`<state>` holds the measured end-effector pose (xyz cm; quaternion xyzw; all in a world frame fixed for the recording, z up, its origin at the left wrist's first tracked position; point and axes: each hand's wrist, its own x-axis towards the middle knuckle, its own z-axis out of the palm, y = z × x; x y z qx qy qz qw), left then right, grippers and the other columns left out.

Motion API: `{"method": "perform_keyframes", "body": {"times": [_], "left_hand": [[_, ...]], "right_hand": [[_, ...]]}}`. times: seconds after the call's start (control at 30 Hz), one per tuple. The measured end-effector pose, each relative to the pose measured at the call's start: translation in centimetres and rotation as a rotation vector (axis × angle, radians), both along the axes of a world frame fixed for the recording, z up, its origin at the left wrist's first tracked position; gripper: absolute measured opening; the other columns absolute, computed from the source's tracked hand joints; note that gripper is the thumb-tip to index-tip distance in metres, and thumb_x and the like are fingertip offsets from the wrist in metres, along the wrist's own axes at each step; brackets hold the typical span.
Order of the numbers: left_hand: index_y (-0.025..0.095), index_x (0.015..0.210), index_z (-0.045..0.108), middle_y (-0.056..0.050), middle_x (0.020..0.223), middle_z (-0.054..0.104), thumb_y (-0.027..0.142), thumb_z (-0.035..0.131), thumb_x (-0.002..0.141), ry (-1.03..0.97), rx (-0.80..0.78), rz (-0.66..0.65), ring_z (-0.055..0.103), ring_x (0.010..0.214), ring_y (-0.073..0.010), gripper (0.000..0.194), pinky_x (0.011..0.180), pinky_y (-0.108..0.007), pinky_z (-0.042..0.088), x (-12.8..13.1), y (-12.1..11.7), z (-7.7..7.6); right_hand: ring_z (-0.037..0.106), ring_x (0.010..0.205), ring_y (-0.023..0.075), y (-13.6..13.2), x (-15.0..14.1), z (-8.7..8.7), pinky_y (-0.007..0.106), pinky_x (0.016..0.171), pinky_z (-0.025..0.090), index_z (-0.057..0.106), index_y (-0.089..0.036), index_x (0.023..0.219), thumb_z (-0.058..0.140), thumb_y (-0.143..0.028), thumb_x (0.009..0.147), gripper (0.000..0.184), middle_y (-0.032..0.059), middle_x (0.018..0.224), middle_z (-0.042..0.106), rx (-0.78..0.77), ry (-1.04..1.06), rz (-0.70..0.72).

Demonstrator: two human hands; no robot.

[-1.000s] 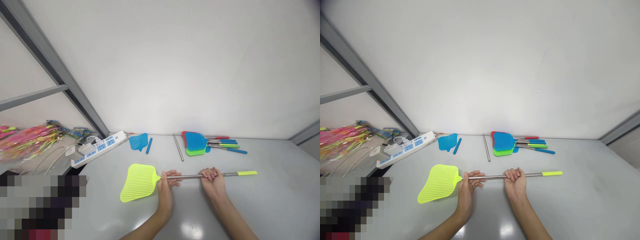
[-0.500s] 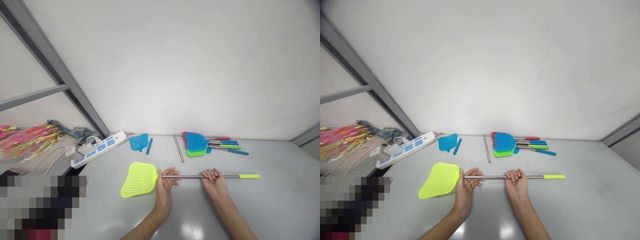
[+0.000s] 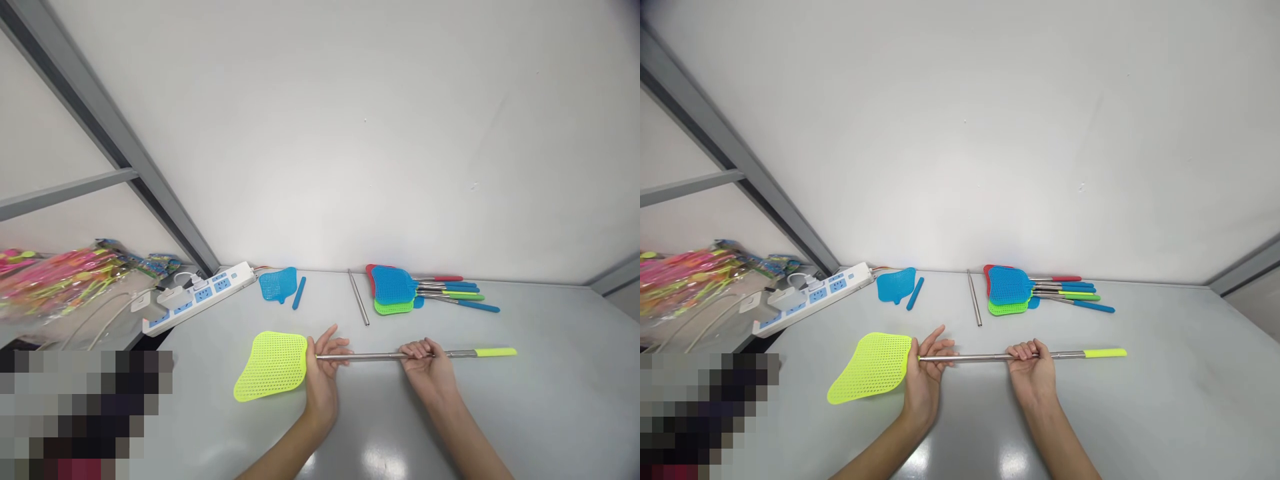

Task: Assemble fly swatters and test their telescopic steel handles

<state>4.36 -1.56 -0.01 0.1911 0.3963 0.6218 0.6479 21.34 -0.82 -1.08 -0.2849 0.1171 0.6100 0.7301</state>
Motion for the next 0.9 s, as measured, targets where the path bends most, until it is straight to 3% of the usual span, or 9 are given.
{"method": "perform_keyframes", "body": {"times": [0.1, 0.2, 0.27, 0.37, 0.5, 0.7, 0.9], "left_hand": [[0.007, 0.077, 0.062, -0.010, 0.068, 0.060, 0.044, 0.038, 0.076, -0.077, 0.015, -0.010, 0.055, 0.064, -0.0162, 0.044, 0.065, -0.029, 0.041, -0.3, 0.4, 0.2], [0.009, 0.072, 0.061, -0.006, 0.060, 0.056, 0.038, 0.043, 0.076, -0.218, 0.034, -0.018, 0.052, 0.060, -0.0133, 0.034, 0.062, -0.027, 0.039, -0.8, 1.1, 0.8], [0.013, 0.061, 0.056, 0.001, 0.047, 0.045, 0.035, 0.045, 0.076, -0.317, 0.051, -0.035, 0.043, 0.047, -0.0088, 0.028, 0.056, -0.026, 0.037, -1.2, 1.5, 1.2], [0.015, 0.046, 0.040, 0.006, 0.038, 0.027, 0.032, 0.046, 0.076, -0.434, 0.075, -0.061, 0.027, 0.037, -0.0054, 0.035, 0.048, -0.023, 0.031, -1.7, 1.8, 1.5], [0.016, 0.044, 0.030, 0.007, 0.038, 0.019, 0.032, 0.044, 0.077, -0.492, 0.054, -0.046, 0.018, 0.036, -0.0059, 0.040, 0.044, -0.023, 0.026, -1.7, 1.4, 1.0], [0.017, 0.045, 0.028, 0.007, 0.040, 0.015, 0.034, 0.046, 0.076, -0.511, -0.023, -0.019, 0.013, 0.037, -0.0064, 0.040, 0.041, -0.023, 0.021, -1.5, 0.9, -0.2], [0.017, 0.045, 0.028, 0.007, 0.041, 0.012, 0.032, 0.045, 0.077, -0.505, -0.020, -0.027, 0.011, 0.038, -0.0064, 0.039, 0.041, -0.023, 0.019, -1.3, 0.8, -0.3]], "right_hand": [[0.034, 0.042, 0.0053, -0.4, 0.2, 0.5, 0.018, 0.036, 0.030, 0.034, -0.017, 0.057, 0.042, -0.022, 0.071, 0.017, -0.0043, 0.054, 0.032, 0.111, -0.074, 0.048], [0.032, 0.042, 0.0047, -0.7, 0.2, 1.3, 0.017, 0.034, 0.027, 0.040, -0.016, 0.061, 0.044, -0.028, 0.071, 0.017, -0.0040, 0.056, 0.033, 0.243, -0.101, 0.081], [0.030, 0.041, 0.0049, -0.8, 0.0, 1.6, 0.018, 0.036, 0.029, 0.038, -0.016, 0.057, 0.045, -0.027, 0.072, 0.020, -0.0055, 0.052, 0.028, 0.288, -0.076, 0.093], [0.027, 0.039, 0.0055, -0.8, -0.7, 1.2, 0.019, 0.038, 0.029, 0.031, -0.017, 0.052, 0.046, -0.024, 0.073, 0.027, -0.0068, 0.046, 0.022, 0.283, -0.024, 0.117], [0.021, 0.037, 0.0053, -1.0, -1.7, 0.5, 0.019, 0.035, 0.023, 0.026, -0.017, 0.049, 0.047, -0.021, 0.074, 0.032, -0.0075, 0.044, 0.018, 0.246, -0.020, 0.081], [0.016, 0.036, 0.0055, -1.9, -2.7, 0.8, 0.021, 0.034, 0.016, 0.023, -0.017, 0.049, 0.047, -0.022, 0.074, 0.035, -0.0078, 0.044, 0.015, 0.229, -0.070, 0.016], [0.014, 0.037, 0.0057, -2.1, -3.1, 0.3, 0.022, 0.034, 0.014, 0.022, -0.018, 0.049, 0.047, -0.023, 0.074, 0.036, -0.0080, 0.043, 0.013, 0.208, -0.113, 0.012]]}}
